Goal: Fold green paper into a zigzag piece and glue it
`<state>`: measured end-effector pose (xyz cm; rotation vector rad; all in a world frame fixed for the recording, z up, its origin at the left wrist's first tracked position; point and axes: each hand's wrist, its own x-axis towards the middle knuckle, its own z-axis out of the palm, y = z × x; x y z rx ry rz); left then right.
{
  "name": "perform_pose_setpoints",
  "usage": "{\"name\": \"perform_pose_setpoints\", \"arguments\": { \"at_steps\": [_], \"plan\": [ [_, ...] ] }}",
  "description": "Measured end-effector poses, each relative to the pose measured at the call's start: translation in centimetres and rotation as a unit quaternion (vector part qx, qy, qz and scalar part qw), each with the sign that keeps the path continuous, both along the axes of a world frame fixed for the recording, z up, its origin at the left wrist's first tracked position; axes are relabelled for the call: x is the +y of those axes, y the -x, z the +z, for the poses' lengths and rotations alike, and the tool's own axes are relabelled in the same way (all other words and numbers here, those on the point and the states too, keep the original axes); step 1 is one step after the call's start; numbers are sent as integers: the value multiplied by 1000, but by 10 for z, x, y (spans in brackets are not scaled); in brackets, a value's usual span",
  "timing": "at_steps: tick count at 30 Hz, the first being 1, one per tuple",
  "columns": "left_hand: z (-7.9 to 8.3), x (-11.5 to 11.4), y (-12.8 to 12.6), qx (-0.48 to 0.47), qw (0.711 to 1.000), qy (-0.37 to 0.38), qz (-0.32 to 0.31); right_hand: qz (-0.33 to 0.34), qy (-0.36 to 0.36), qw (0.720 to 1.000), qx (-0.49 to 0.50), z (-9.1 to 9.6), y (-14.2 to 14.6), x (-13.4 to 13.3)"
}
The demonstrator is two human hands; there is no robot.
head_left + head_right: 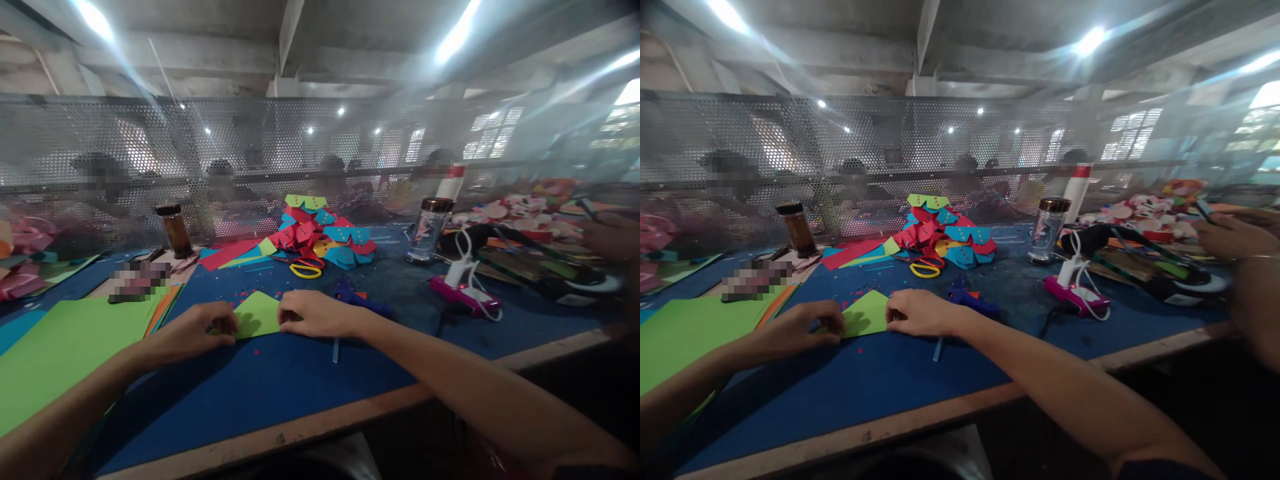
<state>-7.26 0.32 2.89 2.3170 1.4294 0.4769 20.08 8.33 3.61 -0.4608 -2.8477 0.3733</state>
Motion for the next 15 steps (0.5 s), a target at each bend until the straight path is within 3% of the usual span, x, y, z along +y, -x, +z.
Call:
{"name": "perform_pose_setpoints", "arguments": {
  "at_steps": [8,15],
  "plan": [
    [-5,-3,-5,18,996,-76,-43,11,-84,996,15,-6,2,-4],
    [-3,-6,-10,20,994,-101,-44,21,-111,994,3,-5,4,-7]
  ]
}}
